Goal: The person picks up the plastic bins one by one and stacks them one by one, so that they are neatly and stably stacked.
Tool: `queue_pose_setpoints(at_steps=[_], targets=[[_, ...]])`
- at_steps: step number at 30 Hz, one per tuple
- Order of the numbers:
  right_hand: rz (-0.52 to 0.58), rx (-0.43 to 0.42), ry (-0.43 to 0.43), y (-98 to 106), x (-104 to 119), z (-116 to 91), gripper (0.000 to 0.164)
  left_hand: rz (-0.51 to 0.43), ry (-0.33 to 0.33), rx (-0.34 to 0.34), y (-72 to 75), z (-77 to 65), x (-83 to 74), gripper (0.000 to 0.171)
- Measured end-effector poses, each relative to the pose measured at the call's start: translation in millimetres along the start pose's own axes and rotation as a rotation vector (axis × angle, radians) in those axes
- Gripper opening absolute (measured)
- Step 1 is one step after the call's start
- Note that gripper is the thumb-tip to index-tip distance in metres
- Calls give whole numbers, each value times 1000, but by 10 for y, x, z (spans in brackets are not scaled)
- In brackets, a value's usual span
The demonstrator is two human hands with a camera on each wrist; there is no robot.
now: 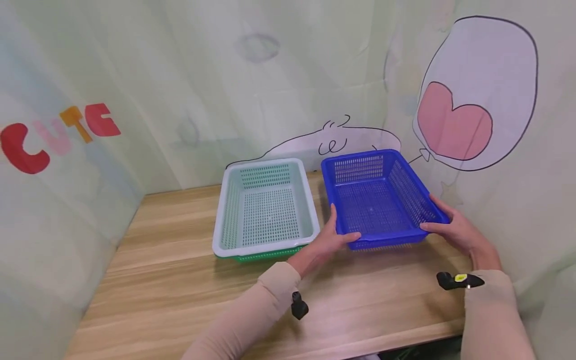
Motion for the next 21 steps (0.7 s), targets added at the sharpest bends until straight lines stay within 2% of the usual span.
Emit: queue_pose_setpoints(at_steps=[2,5,7,10,14,21], targets=[[-110,-17,-1,-1,132,16,89,-19,-6,29,43,-30,-111,112],[-213,-27,-3,-37,348,61,90,-61,-12,85,117,-62,-315,112],[-253,-31,-3,-78,499,103,91,-83,-17,122,173,-71,-466,110],[-231,-30,11,-150,702,178,91,-115,-24,177,249,-71,-675,109],[-219,-46,-3,-243,900,243,92,-54,-16,194,367,-119,-853,108],[-259,-35,-25,-549,1105,343,97,32,28,155,735,-313,-963,109]])
Point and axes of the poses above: each hand's wrist, its own z-axis towards the middle knuckle, its own y-axis out of the back of the hand, x = y × z, the point moved 6 cm from there along z, towards the middle knuckle, and after that the axes turned 8 degrees about y, right-handed, at the moved point
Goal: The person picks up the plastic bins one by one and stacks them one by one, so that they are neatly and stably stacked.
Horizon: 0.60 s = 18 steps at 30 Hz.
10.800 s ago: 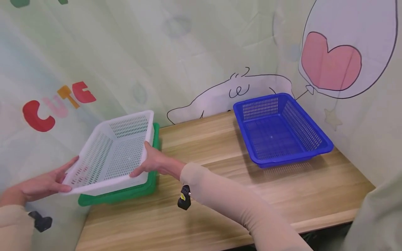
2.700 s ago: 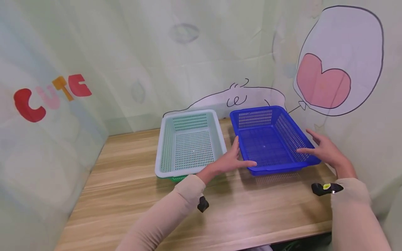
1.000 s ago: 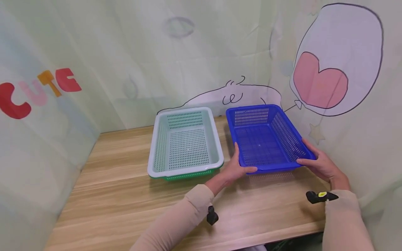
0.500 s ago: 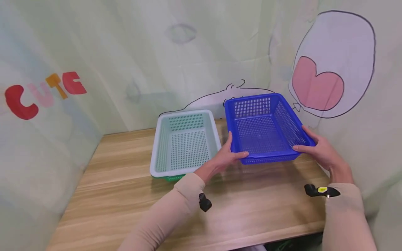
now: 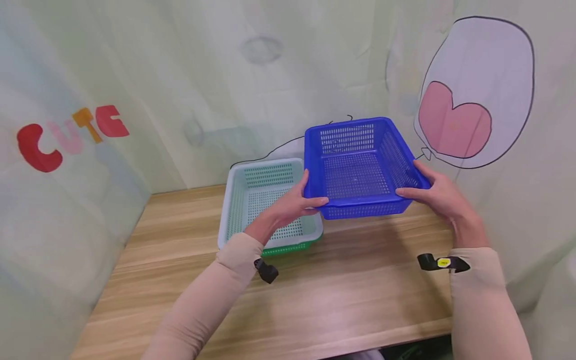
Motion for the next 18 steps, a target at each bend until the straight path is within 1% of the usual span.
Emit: queue_pose_setpoints(at_steps=[2,5,7,10,15,18], targets=[[-15,-7,-9,26,15,-17,99,19,-11,14,-8,4,-30,109],[-46,-12,-24,55,19,-42,101,17,-35,38,-30,38,-62,108],[-22,-6,-13,57,8,-40,102,20,-51,48,-38,60,-73,106],[-3,3,2,55,-16,-23,101,24,-51,46,-36,73,-70,105],[31,16,38,37,-37,10,100,18,-40,54,-11,40,-45,105],[49,26,71,16,-19,29,99,21,-54,58,17,27,-11,104]])
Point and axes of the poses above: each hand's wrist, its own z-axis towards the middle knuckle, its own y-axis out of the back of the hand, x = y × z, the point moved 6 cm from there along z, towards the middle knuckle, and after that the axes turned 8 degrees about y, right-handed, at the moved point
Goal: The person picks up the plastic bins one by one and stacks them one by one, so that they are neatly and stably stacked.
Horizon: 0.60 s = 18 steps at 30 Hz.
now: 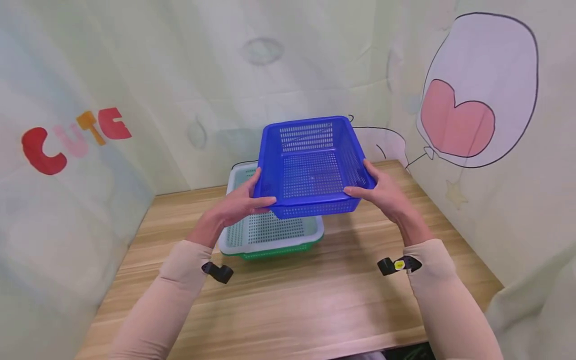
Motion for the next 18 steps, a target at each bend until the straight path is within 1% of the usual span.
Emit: queue_pose_setpoints(at_steps=[3,7,10,13,18], targets=[[0,23,15,-168,42,67,100,29,-11,-19,158,-133,29,104],[11,56,23,-355,55,144,100,26,-9,-33,319,-272,79,105],[40,62,32,-472,47,194,100,11,-6,-36,415,-356,102,105],[64,61,30,-577,38,236,101,22,-3,-51,510,-434,116,105],[64,81,50,-741,31,281,103,25,-1,-57,637,-541,173,105]])
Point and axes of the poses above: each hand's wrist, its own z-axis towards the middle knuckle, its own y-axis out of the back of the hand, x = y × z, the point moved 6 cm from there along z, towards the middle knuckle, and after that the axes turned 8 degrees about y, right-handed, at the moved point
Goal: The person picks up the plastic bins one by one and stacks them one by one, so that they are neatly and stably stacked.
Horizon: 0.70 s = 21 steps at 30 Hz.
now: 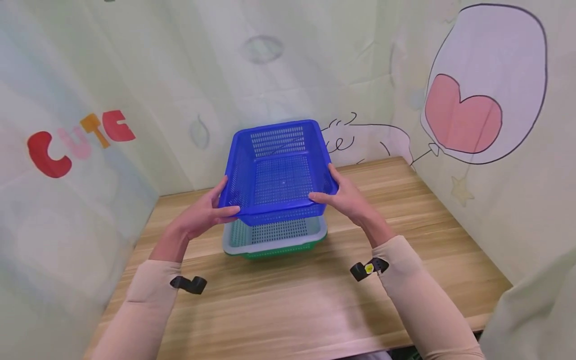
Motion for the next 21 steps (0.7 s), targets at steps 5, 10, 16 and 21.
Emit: queue_pose_setpoints(at_steps=[5,10,16,21], targets=[[22,13,40,-103,-22,28,102,-12,-11,7,84,-35,74,106],[47,9,53,-171,-58,60,98,-7,-33,13,133,-64,78,106],[48,10,44,-209,-123,63,93,-11,-48,22,137,-56,107,101],[30,37,16,-242,-198,22,99,13,-34,18,170,-55,203,99]])
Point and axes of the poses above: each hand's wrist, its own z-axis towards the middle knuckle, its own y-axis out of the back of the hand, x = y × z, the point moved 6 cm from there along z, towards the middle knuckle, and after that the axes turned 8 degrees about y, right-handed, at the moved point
